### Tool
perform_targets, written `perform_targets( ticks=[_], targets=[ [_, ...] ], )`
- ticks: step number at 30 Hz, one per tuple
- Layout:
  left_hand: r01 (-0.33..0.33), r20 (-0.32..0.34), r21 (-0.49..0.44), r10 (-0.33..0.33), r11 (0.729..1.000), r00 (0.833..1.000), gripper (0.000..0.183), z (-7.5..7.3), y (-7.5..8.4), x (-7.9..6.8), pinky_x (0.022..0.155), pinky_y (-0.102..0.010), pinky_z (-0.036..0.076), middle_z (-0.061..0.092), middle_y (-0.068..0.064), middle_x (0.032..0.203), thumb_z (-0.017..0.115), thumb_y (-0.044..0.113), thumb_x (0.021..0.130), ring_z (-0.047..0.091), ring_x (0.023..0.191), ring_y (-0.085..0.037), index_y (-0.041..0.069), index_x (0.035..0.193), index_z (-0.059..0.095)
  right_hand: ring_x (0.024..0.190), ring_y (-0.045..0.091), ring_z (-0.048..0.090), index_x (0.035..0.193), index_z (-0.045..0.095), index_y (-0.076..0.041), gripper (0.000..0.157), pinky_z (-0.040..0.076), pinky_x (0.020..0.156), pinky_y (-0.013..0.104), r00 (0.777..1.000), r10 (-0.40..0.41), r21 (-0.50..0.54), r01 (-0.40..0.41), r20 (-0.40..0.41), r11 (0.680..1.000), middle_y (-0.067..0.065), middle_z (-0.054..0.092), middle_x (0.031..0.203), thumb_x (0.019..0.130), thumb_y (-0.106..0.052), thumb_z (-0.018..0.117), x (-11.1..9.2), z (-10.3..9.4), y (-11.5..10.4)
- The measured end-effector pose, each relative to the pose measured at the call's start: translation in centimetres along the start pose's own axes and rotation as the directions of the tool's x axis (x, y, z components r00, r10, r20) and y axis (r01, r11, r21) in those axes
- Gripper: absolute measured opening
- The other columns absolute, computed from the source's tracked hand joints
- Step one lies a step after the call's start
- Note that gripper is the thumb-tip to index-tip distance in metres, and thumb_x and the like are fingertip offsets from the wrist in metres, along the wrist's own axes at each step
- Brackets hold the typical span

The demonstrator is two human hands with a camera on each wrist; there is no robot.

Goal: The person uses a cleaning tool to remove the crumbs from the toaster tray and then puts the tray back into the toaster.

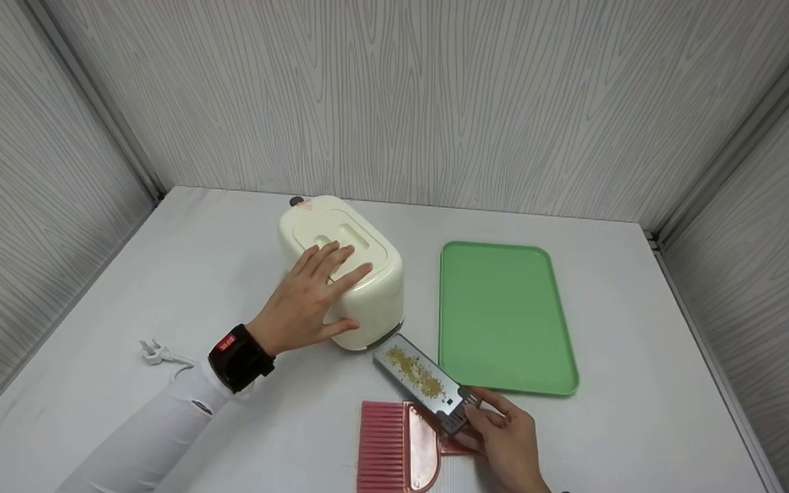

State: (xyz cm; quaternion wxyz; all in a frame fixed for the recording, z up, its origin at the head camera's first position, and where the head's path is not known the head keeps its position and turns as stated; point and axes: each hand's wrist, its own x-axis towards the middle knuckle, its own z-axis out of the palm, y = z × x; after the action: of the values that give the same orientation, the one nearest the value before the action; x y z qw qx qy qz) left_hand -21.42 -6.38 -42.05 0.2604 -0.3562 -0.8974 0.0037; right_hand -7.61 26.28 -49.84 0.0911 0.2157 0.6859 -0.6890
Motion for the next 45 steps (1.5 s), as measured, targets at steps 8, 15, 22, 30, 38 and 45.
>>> perform_targets(
  ticks=[8,15,22,30,38,45],
  targets=[
    [-0.004,-0.004,-0.003,0.003,1.000,1.000,0.090,0.1,-0.1,-0.1,0.119,-0.055,0.034,0.045,-0.020,0.153,0.076,0.063,0.082,0.043,0.142,-0.041,0.023,0.155,0.045,0.093,0.019,0.075,0.148,0.048,0.006,0.051,0.062,0.082,0.037,0.999,0.025,0.011,-0.024,-0.029,1.000,0.018,0.075,0.113,0.100,-0.003,0.064,-0.9,-0.8,-0.1],
    [-0.014,-0.012,0.004,0.014,1.000,1.000,0.089,0.2,-0.2,-0.1,0.118,-0.055,0.035,0.046,-0.020,0.152,0.076,0.064,0.082,0.044,0.141,-0.041,0.023,0.155,0.045,0.090,0.021,0.077,0.148,0.049,0.004,0.051,0.062,0.082,0.037,0.999,0.025,0.038,-0.023,-0.042,0.999,0.015,0.076,0.110,0.100,-0.004,0.065,-1.4,-1.6,-0.3],
    [-0.016,-0.013,0.017,0.016,1.000,1.000,0.089,0.3,-0.2,-0.1,0.117,-0.054,0.036,0.046,-0.020,0.151,0.076,0.064,0.082,0.044,0.141,-0.041,0.023,0.155,0.045,0.090,0.022,0.077,0.142,0.060,-0.005,0.042,0.063,0.082,0.036,0.998,0.027,0.080,-0.022,-0.061,0.997,0.009,0.078,0.102,0.101,-0.004,0.065,-1.6,-2.4,-1.2],
    [-0.008,-0.005,-0.012,0.008,1.000,1.000,0.087,0.3,0.0,-0.1,0.118,-0.055,0.035,0.045,-0.021,0.151,0.078,0.060,0.082,0.043,0.141,-0.042,0.022,0.154,0.046,0.092,0.014,0.076,0.134,0.066,-0.013,0.035,0.062,0.083,0.035,0.997,0.012,0.114,-0.002,-0.081,0.993,-0.003,0.078,0.101,0.100,-0.007,0.068,-1.4,-3.0,-2.0],
    [0.035,-0.003,-0.051,-0.035,0.998,0.999,0.089,-0.1,0.8,0.2,0.121,-0.060,0.028,0.044,-0.022,0.153,0.081,0.052,0.080,0.039,0.145,-0.044,0.015,0.153,0.047,0.092,0.012,0.076,0.130,0.067,-0.017,0.029,0.061,0.085,0.033,0.992,-0.038,0.119,0.052,-0.120,0.991,-0.006,0.077,0.099,0.102,-0.008,0.064,-0.5,-3.3,-2.5],
    [0.028,-0.104,-0.143,-0.043,0.989,0.994,0.084,-0.5,2.9,-0.7,0.125,-0.057,0.019,0.045,-0.024,0.154,0.077,0.050,0.087,0.030,0.151,-0.044,0.004,0.151,0.047,0.092,0.013,0.077,0.106,0.072,-0.031,0.025,0.061,0.086,0.031,0.991,-0.053,0.216,0.078,-0.120,0.973,-0.004,0.079,0.094,0.102,-0.007,0.064,0.3,-3.1,-2.5]
  ],
)
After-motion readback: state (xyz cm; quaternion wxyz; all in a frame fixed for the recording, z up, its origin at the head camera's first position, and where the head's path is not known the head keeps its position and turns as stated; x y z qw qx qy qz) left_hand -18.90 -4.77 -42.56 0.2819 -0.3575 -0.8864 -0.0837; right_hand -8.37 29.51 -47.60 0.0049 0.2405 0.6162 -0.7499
